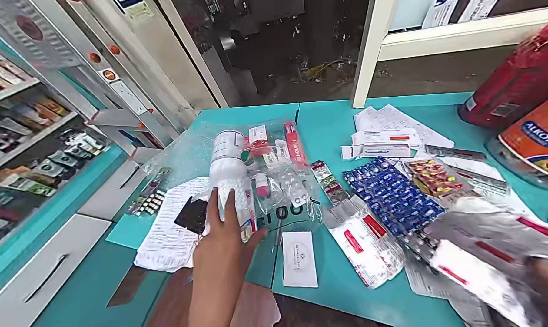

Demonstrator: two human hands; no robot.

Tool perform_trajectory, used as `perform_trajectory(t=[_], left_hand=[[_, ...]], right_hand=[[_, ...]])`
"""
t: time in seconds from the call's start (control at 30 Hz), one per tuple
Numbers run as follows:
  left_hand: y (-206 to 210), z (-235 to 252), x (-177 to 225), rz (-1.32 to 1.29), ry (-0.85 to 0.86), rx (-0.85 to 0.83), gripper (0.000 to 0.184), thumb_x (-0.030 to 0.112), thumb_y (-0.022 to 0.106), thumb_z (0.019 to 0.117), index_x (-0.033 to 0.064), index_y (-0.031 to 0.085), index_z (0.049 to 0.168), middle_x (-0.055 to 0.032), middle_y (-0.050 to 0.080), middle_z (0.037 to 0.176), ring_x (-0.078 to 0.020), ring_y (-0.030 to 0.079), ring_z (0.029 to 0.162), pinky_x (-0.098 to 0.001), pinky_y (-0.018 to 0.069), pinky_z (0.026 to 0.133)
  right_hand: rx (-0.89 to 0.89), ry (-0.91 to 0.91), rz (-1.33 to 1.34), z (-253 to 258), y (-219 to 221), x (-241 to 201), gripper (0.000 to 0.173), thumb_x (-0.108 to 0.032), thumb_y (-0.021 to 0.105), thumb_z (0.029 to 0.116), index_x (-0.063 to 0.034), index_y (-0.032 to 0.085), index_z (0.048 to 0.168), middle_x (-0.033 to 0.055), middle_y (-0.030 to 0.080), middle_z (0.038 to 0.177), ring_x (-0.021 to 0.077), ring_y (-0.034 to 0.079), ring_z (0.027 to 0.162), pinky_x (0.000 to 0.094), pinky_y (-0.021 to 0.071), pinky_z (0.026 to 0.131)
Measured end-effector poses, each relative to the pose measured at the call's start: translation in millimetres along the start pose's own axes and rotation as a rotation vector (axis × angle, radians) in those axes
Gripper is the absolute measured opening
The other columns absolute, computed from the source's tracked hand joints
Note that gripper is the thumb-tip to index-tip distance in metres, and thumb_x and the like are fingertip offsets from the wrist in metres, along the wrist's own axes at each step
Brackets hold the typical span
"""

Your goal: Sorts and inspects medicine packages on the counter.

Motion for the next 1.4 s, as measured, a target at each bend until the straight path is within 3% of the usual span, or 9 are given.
perform_trajectory(t=[0.13,0.23,0.37,0.6,0.8,1.03,1.17,1.27,1.4], left_hand=[[14,11,-9,-0.006,0.041,0.085,0.075,0.010,0.087,0.0732,0.0086,0.059,0.143,-0.0267,0.062,0.130,-0.0391,0.066,0.057,-0.0555,0.0501,0.046],[4,23,-13,-0.067,0.112,0.237,0.033,0.023,0.065,0.0952,0.0051,0.073,0.121,-0.0160,0.071,0.086,-0.0333,0.067,0.060,-0.0497,0.0493,0.047],[-13,43,-14,-0.144,0.146,0.296,0.026,0.023,0.063,0.0963,0.0038,0.076,0.108,-0.0150,0.069,0.079,-0.0303,0.065,0.060,-0.0491,0.0481,0.050],[-17,49,-19,-0.254,0.166,0.293,0.029,0.027,0.062,0.0958,0.0035,0.076,0.107,-0.0083,0.063,0.067,-0.0201,0.054,0.050,-0.0395,0.0417,0.047],[-13,24,-19,-0.396,0.305,0.134,0.054,0.040,0.072,0.0906,-0.0027,0.069,0.123,-0.0154,0.065,0.084,-0.0231,0.057,0.065,-0.0367,0.0448,0.056],[-8,-53,8,-0.695,0.535,-0.124,0.054,0.045,0.079,0.0882,0.0048,0.066,0.121,-0.0255,0.058,0.132,-0.0232,0.062,0.109,-0.0302,0.0511,0.089],[48,-63,29,-0.631,0.554,-0.303,0.088,0.062,0.081,0.0759,0.0063,0.060,0.141,-0.0275,0.045,0.153,-0.0237,0.070,0.072,-0.0364,0.0528,0.049],[64,-61,35,-0.568,0.558,-0.291,0.093,0.063,0.081,0.0746,0.0087,0.055,0.145,-0.0207,0.049,0.152,-0.0221,0.071,0.070,-0.0357,0.0524,0.046],[61,-57,36,-0.500,0.537,-0.260,0.088,0.058,0.083,0.0733,0.0098,0.058,0.142,-0.0189,0.060,0.137,-0.0245,0.071,0.075,-0.0381,0.0555,0.049]], right_hand=[[-0.509,-0.392,-0.304,8,111,-26,0.019,-0.017,0.061,0.1032,-0.0185,0.067,0.122,-0.0051,0.065,0.133,0.0048,0.058,0.127,0.0233,0.0499,0.106],[-0.751,-0.883,-0.508,-11,197,-30,0.019,-0.015,0.051,0.1077,-0.0124,0.066,0.119,0.0072,0.069,0.126,0.0193,0.063,0.125,0.0296,0.0503,0.107],[-0.969,-1.258,-0.818,-22,303,1,0.024,-0.003,0.049,0.1030,-0.0070,0.068,0.117,0.0092,0.073,0.118,0.0299,0.070,0.109,0.0414,0.0591,0.088],[-0.816,-1.151,-1.158,18,371,70,0.019,0.000,0.053,0.0971,-0.0006,0.072,0.099,0.0128,0.072,0.091,0.0286,0.073,0.082,0.0423,0.0588,0.064],[-1.409,-0.212,-0.878,27,328,65,0.054,-0.002,0.058,0.0996,-0.0041,0.046,0.152,0.0311,0.047,0.148,0.0465,0.046,0.138,0.0553,0.0388,0.112],[-0.827,-0.089,-0.898,24,169,28,0.049,-0.038,0.058,0.1031,-0.0054,0.061,0.139,0.0169,0.071,0.120,0.0302,0.070,0.107,0.0474,0.0562,0.093],[-0.450,-0.211,-1.178,-25,131,51,0.086,-0.061,0.074,0.0790,-0.0075,0.057,0.145,0.0202,0.066,0.129,0.0439,0.065,0.112,0.0637,0.0531,0.086],[-0.297,-0.253,-1.317,-47,138,63,0.101,-0.065,0.079,0.0666,-0.0127,0.052,0.150,0.0225,0.062,0.136,0.0459,0.063,0.114,0.0681,0.0460,0.083],[-0.179,-0.251,-1.373,-42,142,61,0.088,-0.047,0.076,0.0700,-0.0116,0.055,0.147,0.0168,0.067,0.127,0.0390,0.066,0.108,0.0626,0.0459,0.082]])
Point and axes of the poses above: each hand's wrist, its own z-axis towards the middle knuckle, its own y-axis out of the palm, x = y × z, the point moved 8 cm from there along z, towards the middle knuckle
